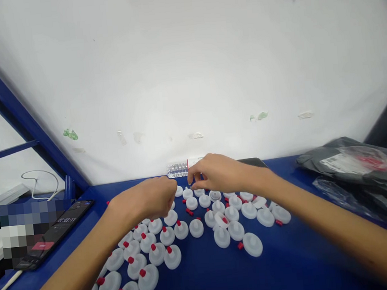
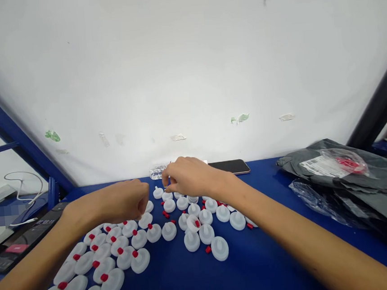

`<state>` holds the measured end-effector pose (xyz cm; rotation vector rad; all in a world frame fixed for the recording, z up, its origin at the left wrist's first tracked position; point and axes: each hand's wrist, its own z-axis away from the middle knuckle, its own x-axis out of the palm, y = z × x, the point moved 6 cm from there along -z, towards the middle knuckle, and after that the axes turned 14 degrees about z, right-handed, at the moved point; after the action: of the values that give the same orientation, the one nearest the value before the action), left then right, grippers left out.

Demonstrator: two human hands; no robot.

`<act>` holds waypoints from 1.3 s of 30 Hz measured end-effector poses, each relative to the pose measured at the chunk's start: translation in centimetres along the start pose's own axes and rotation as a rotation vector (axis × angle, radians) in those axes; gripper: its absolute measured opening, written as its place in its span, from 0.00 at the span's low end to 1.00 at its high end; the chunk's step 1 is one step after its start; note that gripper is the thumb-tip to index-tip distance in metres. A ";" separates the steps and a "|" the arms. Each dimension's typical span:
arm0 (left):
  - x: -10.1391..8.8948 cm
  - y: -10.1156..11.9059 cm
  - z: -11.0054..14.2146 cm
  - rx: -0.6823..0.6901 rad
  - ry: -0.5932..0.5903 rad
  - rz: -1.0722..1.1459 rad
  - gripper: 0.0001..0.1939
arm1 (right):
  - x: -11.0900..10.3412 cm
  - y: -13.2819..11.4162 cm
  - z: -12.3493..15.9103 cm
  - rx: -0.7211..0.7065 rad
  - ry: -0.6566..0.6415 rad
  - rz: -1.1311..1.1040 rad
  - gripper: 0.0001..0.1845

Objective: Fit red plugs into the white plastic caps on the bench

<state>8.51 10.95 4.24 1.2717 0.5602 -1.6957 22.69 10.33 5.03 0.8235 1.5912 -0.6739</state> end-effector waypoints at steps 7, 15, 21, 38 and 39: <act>0.9 -0.1 -0.7 -0.104 -0.030 -0.066 0.07 | 3.5 -1.7 -0.8 -0.022 -0.122 0.114 0.12; 0.9 0.1 -0.6 -0.155 -0.035 -0.068 0.06 | 2.5 -1.5 -0.8 0.000 -0.050 0.077 0.10; 0.6 -0.2 -0.5 -0.118 -0.021 -0.002 0.13 | -0.2 -0.5 -0.3 0.077 0.069 -0.028 0.04; -3.4 -0.2 0.0 0.050 0.291 0.006 0.12 | 1.1 -0.4 -0.1 0.150 -0.055 0.049 0.06; -3.5 -0.2 0.1 0.046 0.297 -0.008 0.12 | 1.9 -0.9 -0.1 0.102 -0.127 0.053 0.07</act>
<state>8.48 12.33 7.44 1.5697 0.7034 -1.5425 21.78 10.15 3.12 0.8774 1.4257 -0.7592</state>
